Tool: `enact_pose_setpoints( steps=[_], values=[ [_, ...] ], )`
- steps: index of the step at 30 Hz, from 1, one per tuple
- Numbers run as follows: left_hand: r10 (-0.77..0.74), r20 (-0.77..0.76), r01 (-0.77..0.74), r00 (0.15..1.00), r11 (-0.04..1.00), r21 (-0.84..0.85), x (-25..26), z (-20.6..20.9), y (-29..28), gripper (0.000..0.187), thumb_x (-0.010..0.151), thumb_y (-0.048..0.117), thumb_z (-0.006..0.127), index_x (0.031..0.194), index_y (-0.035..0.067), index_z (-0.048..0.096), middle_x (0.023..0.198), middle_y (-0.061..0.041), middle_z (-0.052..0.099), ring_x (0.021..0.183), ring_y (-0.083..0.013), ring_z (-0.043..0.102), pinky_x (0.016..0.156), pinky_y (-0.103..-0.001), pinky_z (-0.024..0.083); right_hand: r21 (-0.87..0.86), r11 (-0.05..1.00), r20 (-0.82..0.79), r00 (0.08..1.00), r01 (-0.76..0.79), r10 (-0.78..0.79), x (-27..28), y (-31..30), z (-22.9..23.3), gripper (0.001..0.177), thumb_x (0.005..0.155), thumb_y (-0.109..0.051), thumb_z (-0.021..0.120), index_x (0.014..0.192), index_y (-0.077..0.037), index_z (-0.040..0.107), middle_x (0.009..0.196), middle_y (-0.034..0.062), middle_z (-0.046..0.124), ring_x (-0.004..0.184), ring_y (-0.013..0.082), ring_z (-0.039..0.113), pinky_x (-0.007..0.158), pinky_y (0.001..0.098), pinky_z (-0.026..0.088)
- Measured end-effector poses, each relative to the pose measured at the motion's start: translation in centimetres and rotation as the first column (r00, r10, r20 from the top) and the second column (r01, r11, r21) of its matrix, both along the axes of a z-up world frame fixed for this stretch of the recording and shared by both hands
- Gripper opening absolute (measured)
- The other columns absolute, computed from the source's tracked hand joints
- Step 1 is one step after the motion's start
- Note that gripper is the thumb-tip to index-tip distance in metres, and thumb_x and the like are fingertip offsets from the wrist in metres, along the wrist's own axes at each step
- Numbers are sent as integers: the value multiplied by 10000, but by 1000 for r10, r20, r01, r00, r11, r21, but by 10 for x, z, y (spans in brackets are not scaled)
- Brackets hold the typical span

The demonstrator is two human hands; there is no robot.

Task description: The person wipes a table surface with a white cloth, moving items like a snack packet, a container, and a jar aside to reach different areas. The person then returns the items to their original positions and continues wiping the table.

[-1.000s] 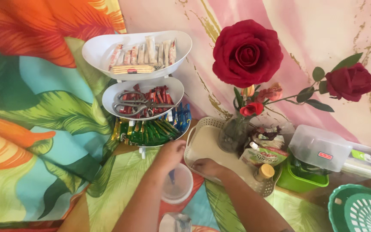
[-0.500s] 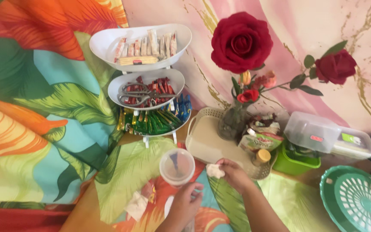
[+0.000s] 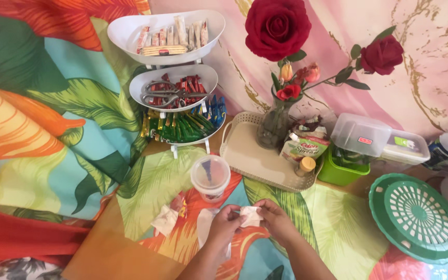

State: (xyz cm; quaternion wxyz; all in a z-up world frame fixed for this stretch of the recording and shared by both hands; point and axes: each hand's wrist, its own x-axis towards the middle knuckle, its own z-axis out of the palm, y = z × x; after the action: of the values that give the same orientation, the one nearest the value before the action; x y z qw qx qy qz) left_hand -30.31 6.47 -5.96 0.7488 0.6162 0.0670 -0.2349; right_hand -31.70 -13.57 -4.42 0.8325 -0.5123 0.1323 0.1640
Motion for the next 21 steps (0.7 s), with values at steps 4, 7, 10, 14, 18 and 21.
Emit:
enact_pose_setpoints(
  steps=[4, 7, 10, 14, 18, 21],
  values=[
    [36, 30, -37, 999, 999, 37, -14, -1, 7, 261, 882, 102, 758, 1112, 30, 657, 795, -33, 670, 694, -112, 636, 596, -262, 489, -123, 991, 36, 998, 50, -46, -14, 13, 0, 116, 972, -75, 577, 1057, -48, 651, 908, 44, 680, 777, 121, 619, 695, 275, 510],
    [132, 55, -137, 990, 987, 84, -24, 15, 12, 305, 877, 87, 785, 1124, 27, 618, 830, -88, 648, 730, -171, 640, 639, -291, 495, -160, 979, 61, 991, 125, -117, -22, 19, 2, 124, 973, -79, 590, 1069, -43, 660, 882, 33, 675, 730, 110, 597, 641, 271, 484],
    [10, 601, -217, 799, 937, 274, -41, 40, 20, 420, 744, 40, 788, 1129, 57, 621, 1091, -74, 620, 936, -187, 681, 695, -321, 541, -215, 961, 90, 983, 175, -159, -27, 21, 9, 166, 971, -91, 601, 1110, -39, 676, 875, 40, 675, 716, 120, 599, 639, 271, 495],
    [-254, 852, -216, 458, 898, 384, -60, 64, 23, 340, 721, 72, 826, 1036, 47, 701, 1179, -166, 628, 1057, -324, 612, 830, -394, 518, -217, 967, 52, 991, 133, -125, -38, 26, 23, 204, 967, -133, 615, 1130, -25, 672, 910, 39, 696, 779, 132, 663, 689, 282, 548],
    [-149, 583, -96, 798, 924, 369, -56, 58, 18, 151, 864, 108, 737, 1000, 58, 692, 974, -75, 715, 861, -204, 684, 739, -323, 538, -312, 950, 48, 999, -9, 25, -45, 30, 31, 223, 964, -170, 614, 1150, -62, 671, 924, 31, 737, 813, 113, 674, 706, 264, 533],
    [-108, 409, -41, 906, 940, 338, -51, 38, 23, 106, 907, 141, 714, 944, 51, 673, 815, -46, 701, 731, -135, 664, 674, -286, 528, -313, 949, 163, 983, -26, 81, -51, 28, 22, 237, 914, -58, 689, 1148, -38, 660, 912, 39, 722, 792, 113, 639, 713, 277, 520]
  ],
)
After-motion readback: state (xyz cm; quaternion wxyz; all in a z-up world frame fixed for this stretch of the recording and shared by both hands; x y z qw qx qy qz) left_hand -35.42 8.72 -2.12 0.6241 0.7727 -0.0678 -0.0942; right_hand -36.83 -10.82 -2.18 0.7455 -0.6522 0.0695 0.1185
